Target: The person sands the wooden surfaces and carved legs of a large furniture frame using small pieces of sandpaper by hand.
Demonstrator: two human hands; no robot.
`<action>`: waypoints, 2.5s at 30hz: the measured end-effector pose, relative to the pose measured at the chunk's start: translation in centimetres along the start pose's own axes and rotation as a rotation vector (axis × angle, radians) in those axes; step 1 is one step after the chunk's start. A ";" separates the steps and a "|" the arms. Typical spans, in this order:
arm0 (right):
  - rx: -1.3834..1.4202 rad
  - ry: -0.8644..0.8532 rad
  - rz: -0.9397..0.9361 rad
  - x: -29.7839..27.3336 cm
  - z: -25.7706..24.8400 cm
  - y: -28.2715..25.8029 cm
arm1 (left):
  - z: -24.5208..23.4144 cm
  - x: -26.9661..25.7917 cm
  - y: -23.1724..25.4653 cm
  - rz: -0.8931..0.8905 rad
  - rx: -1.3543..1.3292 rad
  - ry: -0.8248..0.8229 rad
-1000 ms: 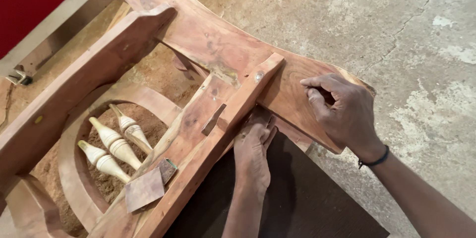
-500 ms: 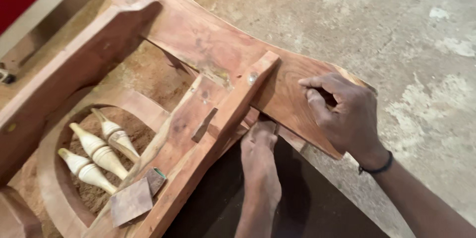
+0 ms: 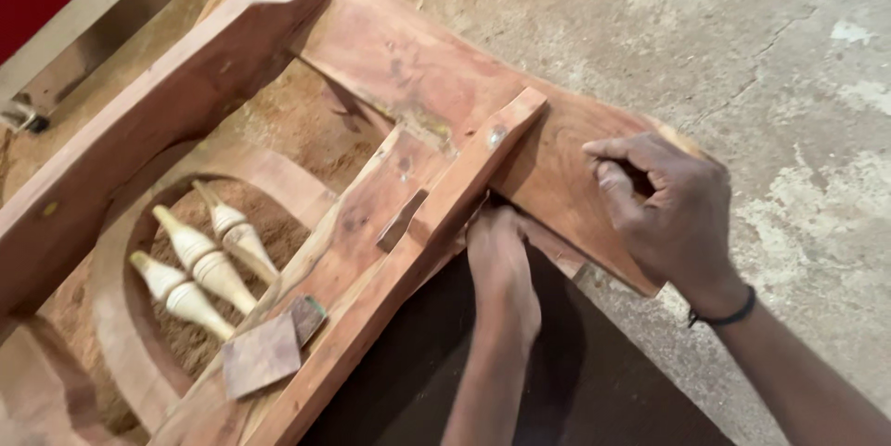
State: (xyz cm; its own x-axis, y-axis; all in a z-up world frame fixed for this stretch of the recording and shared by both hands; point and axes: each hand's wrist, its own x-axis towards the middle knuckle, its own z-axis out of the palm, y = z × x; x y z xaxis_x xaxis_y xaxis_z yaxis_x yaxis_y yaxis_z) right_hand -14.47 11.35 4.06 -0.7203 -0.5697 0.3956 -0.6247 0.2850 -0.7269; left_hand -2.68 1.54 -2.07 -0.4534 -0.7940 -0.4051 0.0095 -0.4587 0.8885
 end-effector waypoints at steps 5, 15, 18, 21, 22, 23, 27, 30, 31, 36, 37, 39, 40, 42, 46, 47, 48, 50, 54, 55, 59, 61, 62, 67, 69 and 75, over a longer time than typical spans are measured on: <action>-0.008 0.004 0.002 0.0 0.0 0.4 | 0.1 -2.9 -0.4 -0.138 0.059 -0.036; -0.054 -0.012 0.046 0.0 0.0 0.5 | 1.8 -4.9 -3.2 -0.291 0.184 -0.032; 0.055 0.022 -0.043 -0.3 0.2 0.8 | 0.0 -0.8 -2.1 -0.078 -0.001 0.000; -0.037 0.045 -0.029 -0.6 0.0 0.7 | 0.0 -0.2 -0.9 0.083 0.025 -0.032; -0.024 0.041 -0.028 -0.3 0.0 0.7 | 0.7 -1.7 -1.1 0.034 0.027 -0.024; -0.012 0.036 -0.027 -0.2 -0.1 0.6 | 1.6 -4.2 -1.6 -0.015 0.030 -0.013; -0.005 0.033 -0.027 -0.3 0.0 0.6 | 1.3 -6.7 -3.3 -0.104 0.022 -0.110; 0.014 0.012 0.000 -0.5 0.0 0.3 | 0.7 -1.4 -3.4 -0.184 0.068 0.044; 0.012 0.011 -0.008 -0.5 -0.1 0.1 | 0.5 -0.1 -3.1 -0.126 0.085 0.032; 0.007 0.020 -0.009 -0.3 -0.3 0.0 | 0.6 -5.8 -4.4 -0.198 0.106 -0.005; 0.002 0.028 -0.015 -0.4 -0.3 0.2 | 0.3 -6.1 -4.5 -0.210 0.041 -0.033; 0.016 0.025 -0.043 -0.4 -0.2 0.4 | -0.6 -4.5 -4.2 -0.154 -0.024 -0.039; 0.021 0.032 -0.046 -0.5 -0.2 0.3 | -0.2 -1.3 -3.2 -0.083 -0.025 -0.034; 0.030 0.062 -0.053 -0.3 -0.2 -0.1 | 0.1 0.0 -1.9 -0.031 -0.003 -0.022; -0.015 0.053 0.015 0.0 0.0 -0.2 | 2.0 -6.0 -2.4 -0.040 -0.066 -0.163; -0.028 0.063 -0.006 0.0 0.0 0.0 | 1.9 -7.2 -2.6 -0.024 -0.114 -0.234; -0.038 0.054 -0.035 -0.2 0.1 0.1 | 1.9 -6.6 -2.7 -0.094 -0.062 -0.149; -0.003 0.032 -0.009 -0.5 0.1 0.2 | 1.9 -3.3 -2.7 -0.230 0.037 0.016; 0.016 0.068 -0.020 -0.3 0.0 -0.3 | 0.9 0.0 -1.4 0.120 -0.139 -0.061; 0.008 0.063 -0.014 -0.2 -0.1 -0.2 | 1.1 -0.2 -1.3 0.155 -0.134 -0.063; -0.035 0.056 0.004 -0.1 0.1 0.4 | 2.1 -6.0 -2.5 -0.058 -0.019 -0.109; -0.017 0.028 -0.003 -0.6 0.2 0.5 | 1.5 -5.7 -2.4 -0.098 -0.022 -0.085; 0.002 0.028 -0.004 -0.6 0.2 0.5 | 1.4 -3.2 -1.7 -0.157 -0.002 -0.030; 0.014 0.058 0.013 -0.3 -0.2 0.1 | 1.1 -0.2 -0.6 -0.042 0.009 0.020; 0.022 0.047 0.078 -0.3 0.2 -0.1 | 1.3 -4.6 -2.3 -0.110 0.100 -0.034; 0.019 0.048 0.018 -0.4 0.2 0.1 | 0.9 -1.0 -2.0 -0.069 -0.132 -0.054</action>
State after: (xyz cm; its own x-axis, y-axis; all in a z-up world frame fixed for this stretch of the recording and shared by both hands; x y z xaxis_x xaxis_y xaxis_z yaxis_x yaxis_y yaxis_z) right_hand -14.13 11.43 3.72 -0.7457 -0.5265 0.4084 -0.6057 0.2801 -0.7448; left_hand -3.03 3.59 -3.23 -0.5039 -0.7378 -0.4493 0.0915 -0.5628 0.8215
